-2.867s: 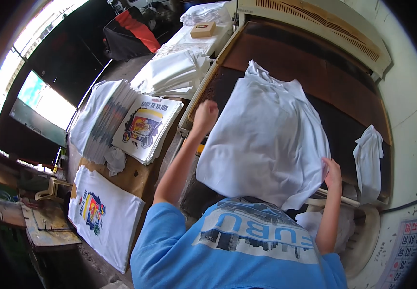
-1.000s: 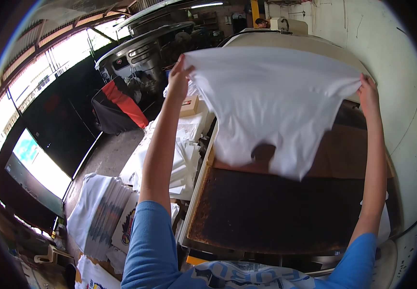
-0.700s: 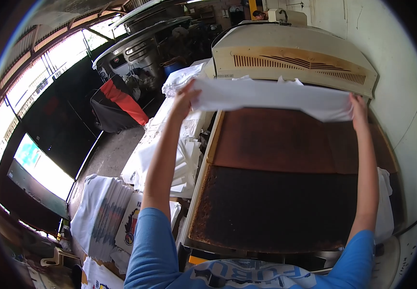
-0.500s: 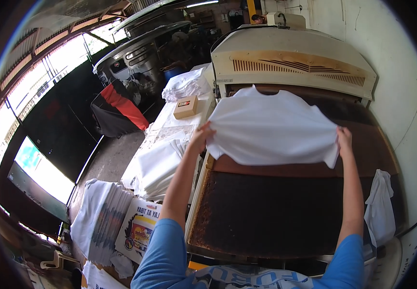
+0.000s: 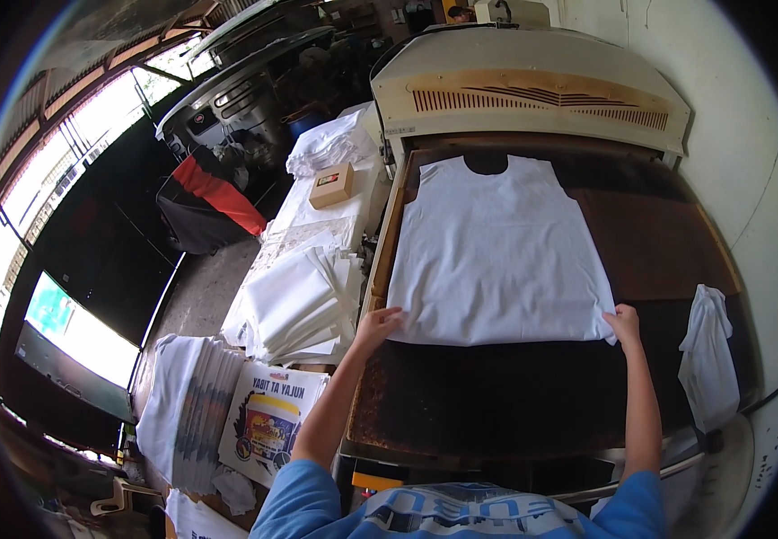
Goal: Operating a heat press machine to apply transfer prints to white t-shirts.
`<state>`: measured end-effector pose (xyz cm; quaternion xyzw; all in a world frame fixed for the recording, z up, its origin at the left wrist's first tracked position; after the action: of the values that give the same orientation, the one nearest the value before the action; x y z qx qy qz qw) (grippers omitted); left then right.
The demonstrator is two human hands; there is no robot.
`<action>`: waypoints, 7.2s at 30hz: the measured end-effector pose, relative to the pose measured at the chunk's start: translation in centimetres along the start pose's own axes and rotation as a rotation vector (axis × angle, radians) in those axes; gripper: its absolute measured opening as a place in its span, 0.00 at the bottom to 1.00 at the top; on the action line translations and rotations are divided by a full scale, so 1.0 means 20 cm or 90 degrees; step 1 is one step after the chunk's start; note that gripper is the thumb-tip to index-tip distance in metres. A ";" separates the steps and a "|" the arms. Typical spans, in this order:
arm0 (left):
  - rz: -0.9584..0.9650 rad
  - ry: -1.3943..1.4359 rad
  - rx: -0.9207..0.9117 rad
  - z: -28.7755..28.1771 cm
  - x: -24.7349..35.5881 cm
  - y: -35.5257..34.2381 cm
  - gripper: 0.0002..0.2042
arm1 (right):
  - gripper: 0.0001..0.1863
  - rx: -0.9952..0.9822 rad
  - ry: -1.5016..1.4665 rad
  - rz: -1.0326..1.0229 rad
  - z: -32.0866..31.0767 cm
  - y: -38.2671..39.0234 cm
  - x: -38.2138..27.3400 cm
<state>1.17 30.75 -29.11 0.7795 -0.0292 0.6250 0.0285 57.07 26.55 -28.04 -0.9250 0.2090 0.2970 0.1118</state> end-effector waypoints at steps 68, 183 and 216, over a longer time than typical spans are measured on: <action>0.059 -0.277 -0.257 3.50 0.81 1.09 0.16 | 0.14 0.199 0.227 0.109 -1.14 0.85 1.72; 0.061 -0.049 0.114 2.83 0.82 0.53 0.08 | 0.15 0.069 0.070 0.077 -1.69 -0.71 2.33; -0.125 -0.053 0.776 0.95 0.26 3.00 0.08 | 0.07 -0.049 -0.006 -0.631 -0.56 1.41 -0.30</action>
<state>15.94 -30.56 -27.65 0.6783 0.4038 0.4930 -0.3659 45.50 -0.25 -17.94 -0.9151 -0.2679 0.2197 0.2062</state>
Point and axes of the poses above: each hand's wrist, its own y-axis away from the middle knuckle, its own z-axis out of the palm, x = y × z, the point moved 3 cm from there along -y, towards the middle knuckle, and after that the axes turned 15 degrees about y, right-handed, at the moved point
